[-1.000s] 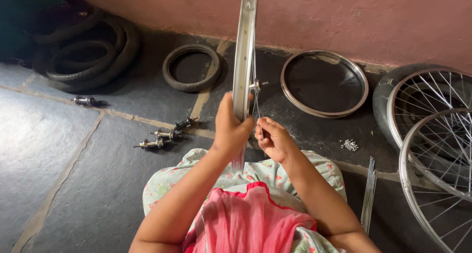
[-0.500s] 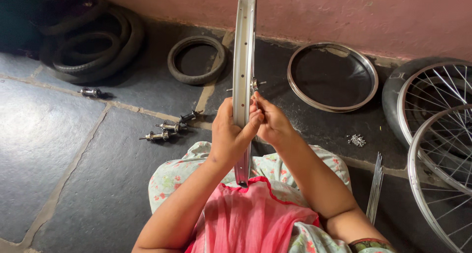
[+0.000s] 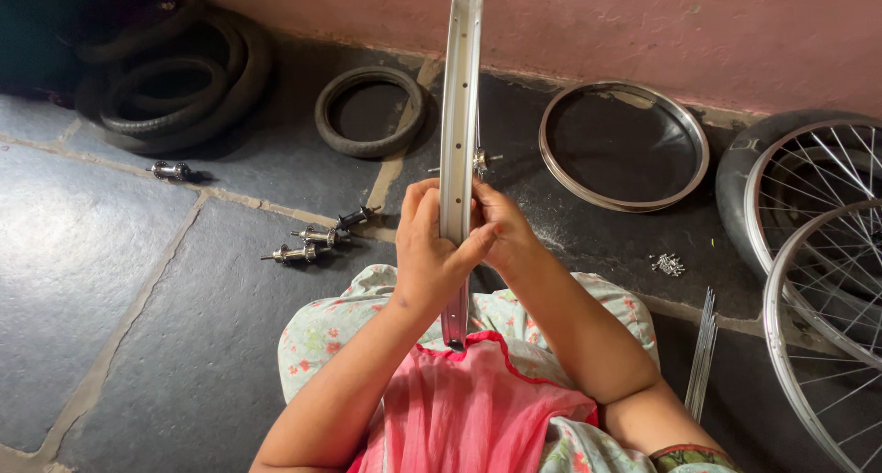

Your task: The person inserts multiple spokes into the hub flange, then attaches the hub to a rim and threads nuts onto the spoke ends to secure them.

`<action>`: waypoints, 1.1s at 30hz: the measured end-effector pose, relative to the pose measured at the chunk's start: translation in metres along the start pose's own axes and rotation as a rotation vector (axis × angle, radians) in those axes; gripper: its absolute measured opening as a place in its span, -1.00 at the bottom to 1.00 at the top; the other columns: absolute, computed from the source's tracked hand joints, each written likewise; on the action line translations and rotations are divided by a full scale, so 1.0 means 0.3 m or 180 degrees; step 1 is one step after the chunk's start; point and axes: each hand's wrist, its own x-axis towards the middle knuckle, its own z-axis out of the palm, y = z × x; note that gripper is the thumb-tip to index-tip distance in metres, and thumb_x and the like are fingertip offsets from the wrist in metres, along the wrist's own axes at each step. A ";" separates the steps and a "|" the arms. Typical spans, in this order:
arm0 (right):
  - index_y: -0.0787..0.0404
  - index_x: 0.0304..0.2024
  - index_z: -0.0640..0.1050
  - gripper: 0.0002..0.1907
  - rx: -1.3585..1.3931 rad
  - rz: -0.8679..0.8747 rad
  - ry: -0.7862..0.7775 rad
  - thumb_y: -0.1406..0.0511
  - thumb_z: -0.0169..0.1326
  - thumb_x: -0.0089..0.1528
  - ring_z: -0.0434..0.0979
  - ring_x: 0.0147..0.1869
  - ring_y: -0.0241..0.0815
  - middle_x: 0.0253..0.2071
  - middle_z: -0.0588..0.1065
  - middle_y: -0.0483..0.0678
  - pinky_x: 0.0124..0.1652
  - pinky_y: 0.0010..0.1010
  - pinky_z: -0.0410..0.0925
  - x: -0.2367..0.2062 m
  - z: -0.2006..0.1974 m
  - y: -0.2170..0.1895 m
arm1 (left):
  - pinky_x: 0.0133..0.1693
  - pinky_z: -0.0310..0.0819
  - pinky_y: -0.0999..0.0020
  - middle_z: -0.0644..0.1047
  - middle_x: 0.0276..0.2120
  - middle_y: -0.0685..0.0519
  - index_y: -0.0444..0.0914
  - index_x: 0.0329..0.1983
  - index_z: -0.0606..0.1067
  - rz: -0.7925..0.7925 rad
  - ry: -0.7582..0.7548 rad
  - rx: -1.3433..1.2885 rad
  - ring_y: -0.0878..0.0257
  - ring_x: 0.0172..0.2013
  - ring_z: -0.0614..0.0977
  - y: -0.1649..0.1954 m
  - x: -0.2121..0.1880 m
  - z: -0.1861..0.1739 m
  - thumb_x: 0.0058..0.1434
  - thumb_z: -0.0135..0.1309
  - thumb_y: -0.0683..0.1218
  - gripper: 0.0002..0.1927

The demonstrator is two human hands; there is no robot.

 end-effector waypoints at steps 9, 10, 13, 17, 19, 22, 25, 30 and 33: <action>0.27 -0.11 0.53 -0.76 0.0170 0.0113 -0.0627 0.22 -0.02 0.43 0.52 -0.37 -0.46 -0.33 0.50 -0.16 -0.28 -0.64 0.48 -0.067 -0.031 0.000 | 0.04 0.50 0.21 0.50 -0.02 -0.10 -0.28 -0.09 0.49 -0.0072 0.0036 -0.0216 0.02 -0.03 0.60 0.015 0.003 0.010 0.07 0.35 -0.06 -0.60; 0.27 -0.10 0.53 -0.77 0.0126 0.0095 -0.0606 0.23 -0.02 0.43 0.53 -0.35 -0.44 -0.34 0.49 -0.17 -0.26 -0.62 0.49 -0.076 -0.014 0.003 | 0.05 0.49 0.22 0.50 -0.05 -0.09 -0.29 -0.04 0.47 -0.0164 0.0064 -0.0287 0.03 -0.04 0.61 0.017 0.001 0.013 0.05 0.34 -0.07 -0.55; 0.26 -0.08 0.53 -0.77 0.0215 0.0140 -0.0788 0.22 -0.02 0.44 0.56 -0.29 -0.38 -0.28 0.53 -0.12 -0.21 -0.56 0.48 -0.115 0.023 0.008 | 0.10 0.47 0.22 0.50 0.03 -0.11 -0.31 0.02 0.46 0.0157 0.0045 -0.0313 0.03 0.03 0.59 0.011 -0.001 0.008 0.06 0.25 -0.17 -0.57; 0.26 -0.07 0.53 -0.76 -0.0435 -0.0114 -0.0700 0.23 -0.04 0.37 0.62 -0.14 -0.30 -0.17 0.56 -0.06 -0.07 -0.45 0.51 -0.124 -0.052 -0.005 | -0.11 0.56 0.34 0.60 -0.21 0.02 -0.31 -0.03 0.55 -0.0816 -0.0518 -0.0813 0.25 -0.21 0.64 -0.015 0.004 0.021 0.13 0.18 -0.20 -0.70; 0.23 -0.08 0.53 -0.79 -0.0896 -0.0261 -0.0628 0.21 0.01 0.40 0.63 -0.17 -0.20 -0.21 0.57 -0.01 -0.13 -0.37 0.51 -0.094 -0.171 -0.020 | -0.11 0.53 0.39 0.57 -0.22 0.07 -0.32 0.02 0.50 -0.0570 -0.0484 -0.0910 0.33 -0.21 0.59 -0.030 0.003 0.023 0.11 0.16 -0.23 -0.63; 0.25 -0.02 0.55 -0.77 -0.2317 -0.0379 0.0241 0.22 0.11 0.38 0.61 -0.18 -0.20 -0.20 0.60 -0.02 -0.16 -0.36 0.49 -0.037 -0.434 -0.071 | -0.22 0.50 0.44 0.54 -0.28 0.13 -0.30 0.01 0.46 -0.0792 -0.0519 -0.0996 0.39 -0.30 0.54 -0.034 -0.011 0.024 0.09 0.15 -0.25 -0.62; 0.25 0.01 0.58 -0.62 -0.3952 -0.0878 0.1660 0.27 0.27 0.15 0.66 -0.09 -0.15 -0.16 0.63 -0.01 -0.11 -0.32 0.51 -0.041 -0.705 -0.192 | -0.31 0.48 0.46 0.51 -0.32 0.15 -0.29 -0.02 0.46 -0.1130 -0.0634 -0.1128 0.41 -0.36 0.52 -0.024 -0.014 0.016 0.10 0.13 -0.27 -0.65; 0.24 0.04 0.58 -0.48 -0.5849 -0.1105 0.3924 0.21 0.39 0.07 0.52 0.18 0.17 0.09 0.53 0.20 0.14 -0.12 0.39 -0.224 -0.980 -0.459 | -0.14 0.45 0.49 0.49 -0.23 0.13 -0.32 -0.01 0.45 -0.0736 -0.0640 -0.1036 0.42 -0.22 0.50 -0.013 0.019 0.014 0.13 0.08 -0.33 -0.66; 0.32 0.02 0.54 -0.39 -0.5366 -0.0955 0.5125 0.16 0.46 0.03 0.52 0.12 0.28 0.10 0.46 0.29 0.06 -0.03 0.42 -0.292 -1.026 -0.521 | -0.14 0.44 0.48 0.49 -0.22 0.13 -0.32 -0.01 0.45 -0.0813 -0.0604 -0.1033 0.42 -0.21 0.49 -0.017 0.043 0.017 0.14 0.08 -0.34 -0.67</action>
